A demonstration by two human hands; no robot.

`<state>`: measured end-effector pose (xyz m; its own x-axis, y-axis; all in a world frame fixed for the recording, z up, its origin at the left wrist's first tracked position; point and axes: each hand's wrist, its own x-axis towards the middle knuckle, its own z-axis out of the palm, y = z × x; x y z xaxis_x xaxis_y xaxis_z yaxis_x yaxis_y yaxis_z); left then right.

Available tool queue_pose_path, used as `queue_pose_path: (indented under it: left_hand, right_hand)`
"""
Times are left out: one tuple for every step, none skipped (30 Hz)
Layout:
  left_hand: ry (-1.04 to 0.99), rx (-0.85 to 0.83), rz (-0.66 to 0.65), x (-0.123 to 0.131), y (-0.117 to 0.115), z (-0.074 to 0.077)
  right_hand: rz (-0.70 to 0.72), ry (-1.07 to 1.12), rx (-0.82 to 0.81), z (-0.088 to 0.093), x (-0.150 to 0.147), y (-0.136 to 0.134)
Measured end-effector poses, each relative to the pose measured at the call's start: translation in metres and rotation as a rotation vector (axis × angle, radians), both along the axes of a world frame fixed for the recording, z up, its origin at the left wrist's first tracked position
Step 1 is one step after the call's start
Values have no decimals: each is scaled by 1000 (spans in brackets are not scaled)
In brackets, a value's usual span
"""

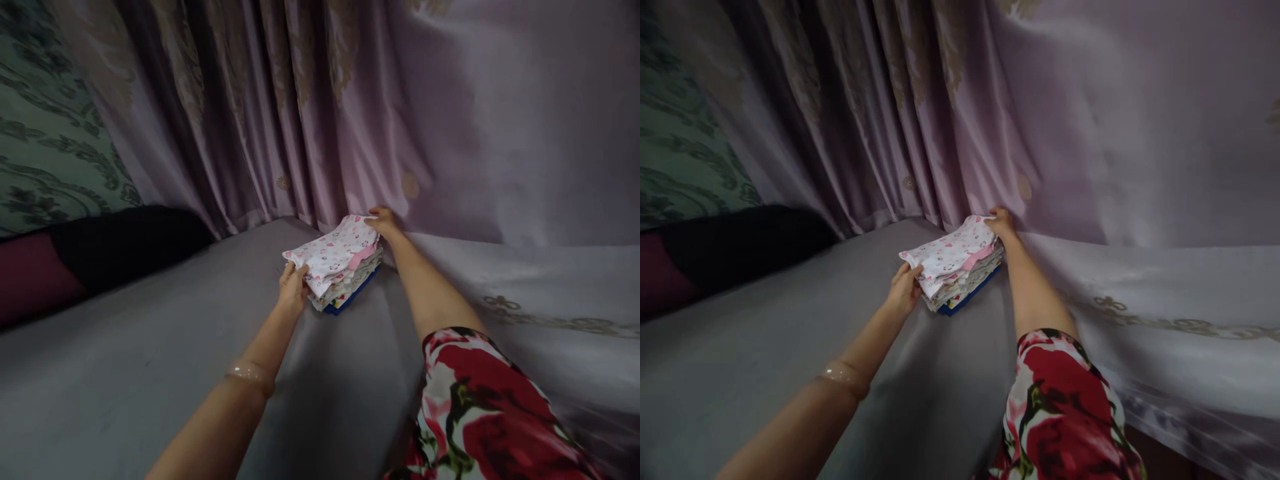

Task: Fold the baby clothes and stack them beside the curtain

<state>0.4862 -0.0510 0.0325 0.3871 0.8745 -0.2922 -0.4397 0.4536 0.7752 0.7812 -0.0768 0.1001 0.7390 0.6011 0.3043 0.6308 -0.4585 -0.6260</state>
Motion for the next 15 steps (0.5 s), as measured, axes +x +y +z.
queue_pose_path:
  left_hand:
    - [12, 3, -5, -2, -1, -4]
    - [19, 9, -9, -4, -2, -7]
    - [22, 13, -13, -6, -2, -9]
    - [25, 14, -12, -7, -3, -10]
    - [26, 12, -8, -8, -4, -10]
    - [30, 4, 2, -8, -5, -9]
    - [33, -5, 10, -8, -5, -7]
    - [35, -13, 18, -8, -5, -6]
    - [41, -16, 24, -8, -6, -5]
    - [53, -16, 29, -8, -6, -4]
    - [76, -9, 35, -8, -6, -3]
    - [112, 3, 43, -9, -7, -2]
    - [159, 23, 51, -10, -7, -2]
    - [213, 48, 56, -11, -8, -1]
    - [265, 77, 55, -13, -9, -1]
  right_hand:
    - [-7, -36, -58, -7, 0, -2]
    - [-16, -59, -117, -15, 0, -4]
    - [-24, -72, -170, -21, -1, -7]
    - [-31, -77, -214, -27, -2, -10]
    - [-38, -77, -245, -32, -3, -13]
    - [-45, -75, -265, -36, -4, -16]
    - [-52, -73, -280, -38, -5, -19]
    - [-60, -77, -298, -39, -6, -22]
    - [-70, -83, -315, -39, -8, -24]
    - [-79, -92, -329, -37, -10, -25]
    - [-90, -100, -341, -35, -13, -26]
    - [-99, -112, -355, -33, -17, -27]
    - [-103, -138, -371, -30, -23, -27]
    - [-98, -181, -385, -27, -29, -26]
    - [-81, -236, -398, -24, -36, -24]
